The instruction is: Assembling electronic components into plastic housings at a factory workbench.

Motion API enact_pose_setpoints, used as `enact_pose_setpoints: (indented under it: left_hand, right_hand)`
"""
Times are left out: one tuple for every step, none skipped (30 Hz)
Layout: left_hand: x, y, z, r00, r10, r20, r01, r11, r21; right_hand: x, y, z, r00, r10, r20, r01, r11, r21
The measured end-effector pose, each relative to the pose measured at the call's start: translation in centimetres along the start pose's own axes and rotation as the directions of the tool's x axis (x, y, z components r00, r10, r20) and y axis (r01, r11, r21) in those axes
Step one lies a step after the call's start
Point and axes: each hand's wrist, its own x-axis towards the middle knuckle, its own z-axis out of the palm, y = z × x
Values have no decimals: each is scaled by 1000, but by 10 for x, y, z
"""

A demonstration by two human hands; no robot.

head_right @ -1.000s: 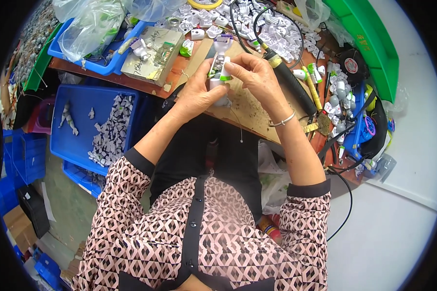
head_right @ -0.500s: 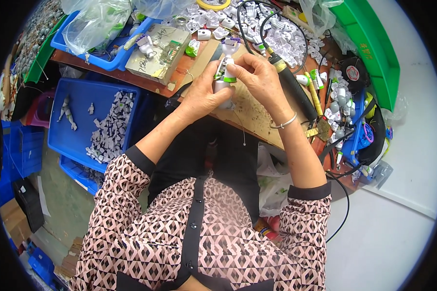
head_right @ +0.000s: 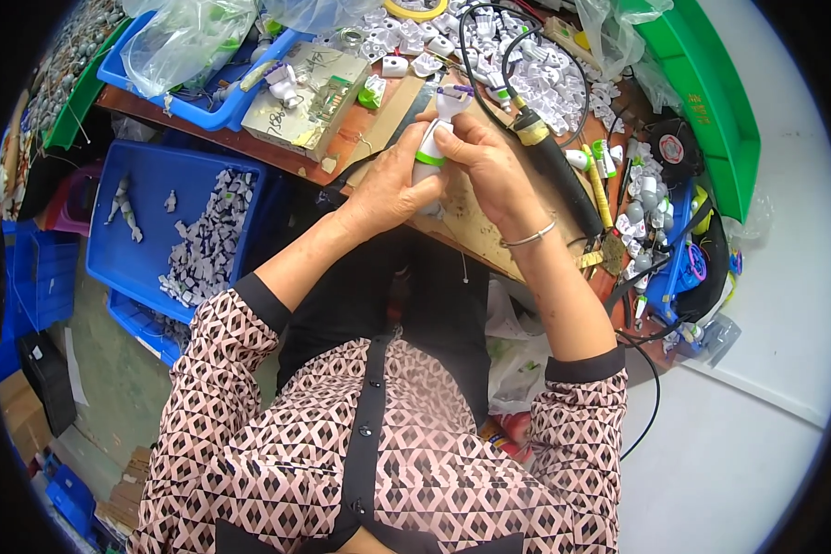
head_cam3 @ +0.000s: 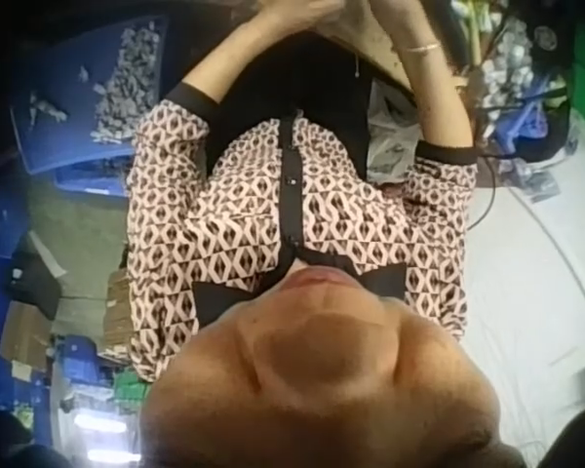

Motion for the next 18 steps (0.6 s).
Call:
enact_pose_setpoints:
  left_hand:
    - [-1,0,0,1000,-1,1,1,1000,-1]
    - [-3,1,0,1000,-13,-4,13,999,-35]
    - [-3,2,0,1000,-21,-6,20,997,-71]
    - [-3,3,0,1000,-16,-2,16,997,-71]
    - [-2,3,0,1000,-17,5,18,998,-65]
    - [0,4,-1,1000,-18,6,18,998,-52]
    - [0,3,-1,1000,-9,8,10,999,-43]
    - [1,0,0,999,-19,38,20,999,-26]
    - [3,1,-1,997,-28,73,28,1000,-8]
    - [4,2,-3,997,-16,81,16,1000,3]
    - [5,5,-7,985,-85,150,99,991,-87]
    - [4,8,-10,963,-153,223,193,967,-169]
    - [6,13,-16,940,-177,293,242,948,-205]
    - [9,16,-22,938,-174,299,238,952,-192]
    - [10,18,-28,942,-123,312,158,983,-89]
    - [11,20,-32,941,-74,329,73,997,15]
    - [10,22,-32,943,-58,328,78,996,-49]
    - [10,22,-32,943,-58,328,71,997,-27]
  right_hand:
    - [0,2,3,1000,1,-1,-1,1000,0]
    - [-1,4,8,999,-31,-39,32,999,10]
    - [-2,6,11,995,-66,-80,68,998,17]
    - [-2,7,11,994,-71,-84,73,997,16]
    - [-2,9,11,994,-59,-88,68,993,99]
    - [0,11,9,995,-51,-83,66,981,184]
    - [2,14,7,995,-60,-83,74,980,182]
    - [1,14,6,994,-73,-82,87,979,185]
    - [-2,14,6,994,-48,-102,69,977,204]
    - [-4,14,6,992,-24,-122,52,973,225]
    - [-5,15,1,992,4,-125,12,992,128]
    - [-8,14,-1,992,-7,-128,25,990,136]
    - [-12,13,-2,994,-35,-105,46,993,107]
    - [-15,10,-2,995,-63,-81,69,994,79]
    - [-18,9,0,988,-133,-72,138,988,66]
    - [-21,11,2,987,-142,-71,147,986,80]
    - [-23,12,4,981,-175,-87,183,977,105]
    - [-20,12,8,972,-214,-99,225,966,129]
